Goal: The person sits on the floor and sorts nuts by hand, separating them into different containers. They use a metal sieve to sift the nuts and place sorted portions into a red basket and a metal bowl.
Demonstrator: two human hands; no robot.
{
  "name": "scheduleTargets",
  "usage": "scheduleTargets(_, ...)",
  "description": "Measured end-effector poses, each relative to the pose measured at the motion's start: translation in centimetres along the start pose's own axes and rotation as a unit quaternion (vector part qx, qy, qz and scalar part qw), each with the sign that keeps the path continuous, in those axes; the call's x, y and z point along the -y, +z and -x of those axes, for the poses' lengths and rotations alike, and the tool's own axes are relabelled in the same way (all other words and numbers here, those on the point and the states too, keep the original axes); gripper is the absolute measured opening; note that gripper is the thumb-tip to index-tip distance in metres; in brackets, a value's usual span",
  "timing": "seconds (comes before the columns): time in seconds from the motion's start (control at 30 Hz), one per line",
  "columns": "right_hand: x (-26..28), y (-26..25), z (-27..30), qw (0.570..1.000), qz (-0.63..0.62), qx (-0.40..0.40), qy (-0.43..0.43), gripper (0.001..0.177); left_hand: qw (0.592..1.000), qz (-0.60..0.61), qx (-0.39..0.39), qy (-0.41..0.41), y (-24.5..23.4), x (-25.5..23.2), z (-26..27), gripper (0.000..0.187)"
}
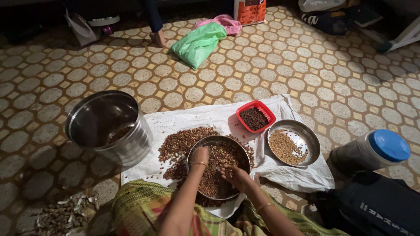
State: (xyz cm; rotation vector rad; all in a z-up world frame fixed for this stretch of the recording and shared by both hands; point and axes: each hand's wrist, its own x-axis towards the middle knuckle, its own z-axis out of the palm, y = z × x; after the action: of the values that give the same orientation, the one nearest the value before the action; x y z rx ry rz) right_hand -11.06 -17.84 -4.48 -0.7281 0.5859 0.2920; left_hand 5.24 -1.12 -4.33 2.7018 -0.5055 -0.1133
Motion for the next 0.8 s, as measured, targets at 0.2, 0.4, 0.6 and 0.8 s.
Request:
scheduleTargets(0.2, 0.0, -0.1, 0.1, 1.000, 0.009, 0.007, -0.002, 0.027, 0.998, 0.016, 0.066, 0.001, -0.7, -0.3, 0.7, 0.011)
scheduleTargets(0.4, 0.0, 0.0, -0.3, 1.000, -0.011, 0.004, 0.002, 0.029, 0.999, -0.034, 0.029, 0.031, 0.8, 0.0, 1.8, 0.009)
scheduleTargets(0.6, 0.0, 0.3, 0.3, 1.000, -0.001, 0.024, -0.011, 0.023, 0.999, -0.001, 0.052, 0.013, -0.8, -1.0, 2.7, 0.015)
scheduleTargets(0.8, 0.3, 0.0, 0.2, 0.997, -0.024, 0.075, -0.005, 0.036, 0.974, 0.204, 0.075, 0.069, -2.1, -2.4, 2.9, 0.016)
